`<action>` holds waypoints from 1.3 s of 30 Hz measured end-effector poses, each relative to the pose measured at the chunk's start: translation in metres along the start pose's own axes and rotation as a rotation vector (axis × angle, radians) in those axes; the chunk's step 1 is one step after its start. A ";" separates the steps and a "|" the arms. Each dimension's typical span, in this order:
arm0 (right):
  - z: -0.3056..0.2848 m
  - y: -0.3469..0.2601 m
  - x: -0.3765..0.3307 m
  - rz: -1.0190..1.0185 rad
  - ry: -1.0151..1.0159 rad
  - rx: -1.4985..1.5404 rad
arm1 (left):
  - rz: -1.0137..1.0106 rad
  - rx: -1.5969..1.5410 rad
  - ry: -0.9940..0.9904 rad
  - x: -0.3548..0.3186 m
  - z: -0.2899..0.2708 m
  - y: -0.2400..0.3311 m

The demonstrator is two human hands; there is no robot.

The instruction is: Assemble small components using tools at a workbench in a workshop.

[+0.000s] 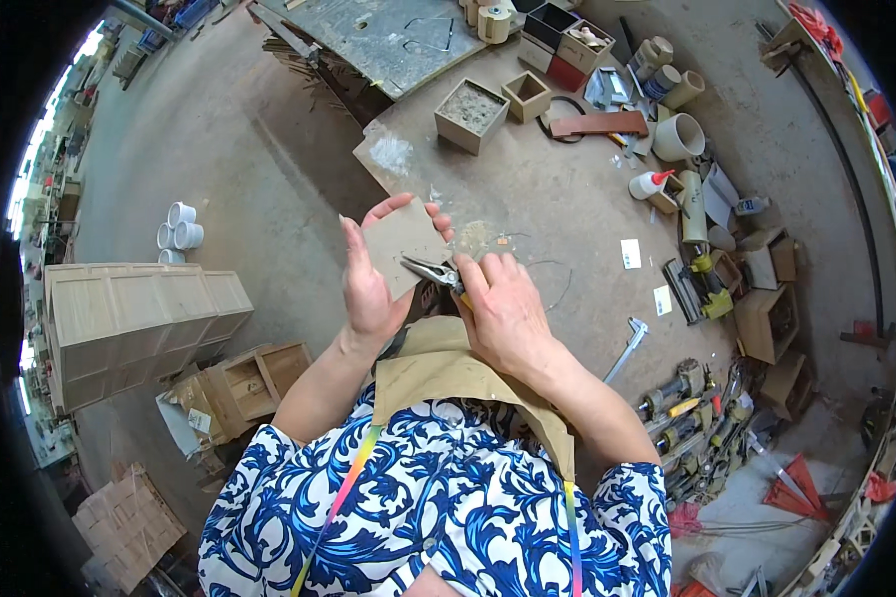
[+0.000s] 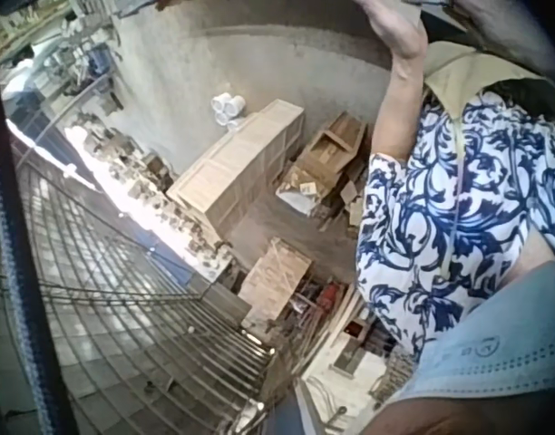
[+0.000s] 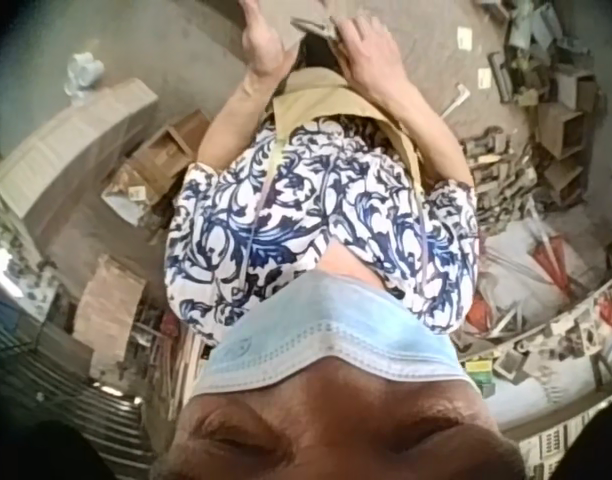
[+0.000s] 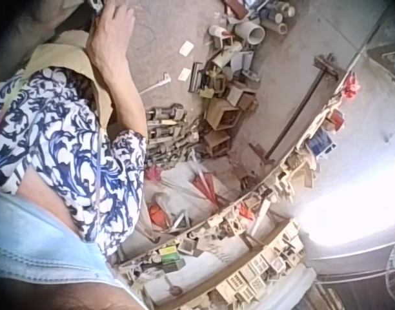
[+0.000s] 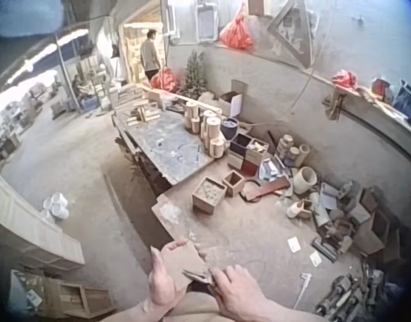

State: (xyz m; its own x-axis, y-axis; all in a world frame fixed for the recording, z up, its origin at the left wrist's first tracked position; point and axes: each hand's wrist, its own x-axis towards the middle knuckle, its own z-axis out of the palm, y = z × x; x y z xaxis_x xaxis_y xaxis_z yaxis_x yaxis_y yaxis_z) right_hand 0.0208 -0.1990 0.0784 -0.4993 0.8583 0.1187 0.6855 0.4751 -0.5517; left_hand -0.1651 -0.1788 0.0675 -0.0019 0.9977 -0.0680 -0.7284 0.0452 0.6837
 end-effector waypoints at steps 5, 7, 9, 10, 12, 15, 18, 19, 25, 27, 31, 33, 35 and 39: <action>0.004 0.008 0.000 0.159 -0.294 0.442 | -0.004 0.004 -0.014 0.000 0.002 0.002; -0.002 0.009 -0.001 0.120 -0.267 0.438 | 0.034 -0.005 0.025 0.005 0.000 0.006; -0.017 0.005 -0.001 0.053 -0.206 0.427 | 0.098 -0.026 0.095 0.011 -0.004 0.009; -0.025 0.002 0.002 0.015 -0.173 0.423 | 0.102 -0.023 0.096 0.013 -0.009 0.014; -0.036 -0.001 0.007 -0.058 -0.106 0.414 | 0.106 0.050 0.085 0.018 -0.022 0.025; -0.026 -0.002 0.000 -0.059 -0.037 0.277 | 0.073 0.060 0.046 0.010 -0.015 0.022; -0.014 0.000 0.008 -0.037 0.037 0.017 | 0.048 0.022 -0.019 0.009 -0.002 0.015; -0.015 -0.003 0.010 -0.026 0.036 -0.018 | 0.029 0.015 -0.020 0.008 -0.001 0.013; -0.013 -0.005 0.017 -0.038 0.017 -0.110 | -0.016 0.036 -0.025 0.002 0.000 0.005; -0.006 -0.002 0.015 -0.028 0.004 -0.102 | -0.016 0.043 -0.027 0.003 -0.001 0.004; 0.001 0.001 0.010 0.062 -0.102 0.053 | -0.022 0.042 -0.031 0.003 -0.002 0.002; 0.001 0.001 0.009 0.201 -0.255 0.324 | -0.035 0.014 -0.039 0.002 -0.005 0.004; -0.006 0.000 0.011 0.158 -0.236 0.321 | 0.004 -0.001 0.024 0.012 -0.018 0.012; -0.032 -0.010 0.020 0.000 -0.147 0.307 | 0.087 -0.003 0.112 0.022 -0.025 0.026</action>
State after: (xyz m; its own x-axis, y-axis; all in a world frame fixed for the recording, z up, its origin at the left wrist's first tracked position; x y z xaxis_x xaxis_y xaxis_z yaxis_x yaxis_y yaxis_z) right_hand 0.0210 -0.1806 0.1124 -0.5854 0.8106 0.0111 0.5050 0.3753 -0.7773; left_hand -0.2010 -0.1571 0.0652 -0.1418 0.9858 -0.0896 -0.7244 -0.0416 0.6881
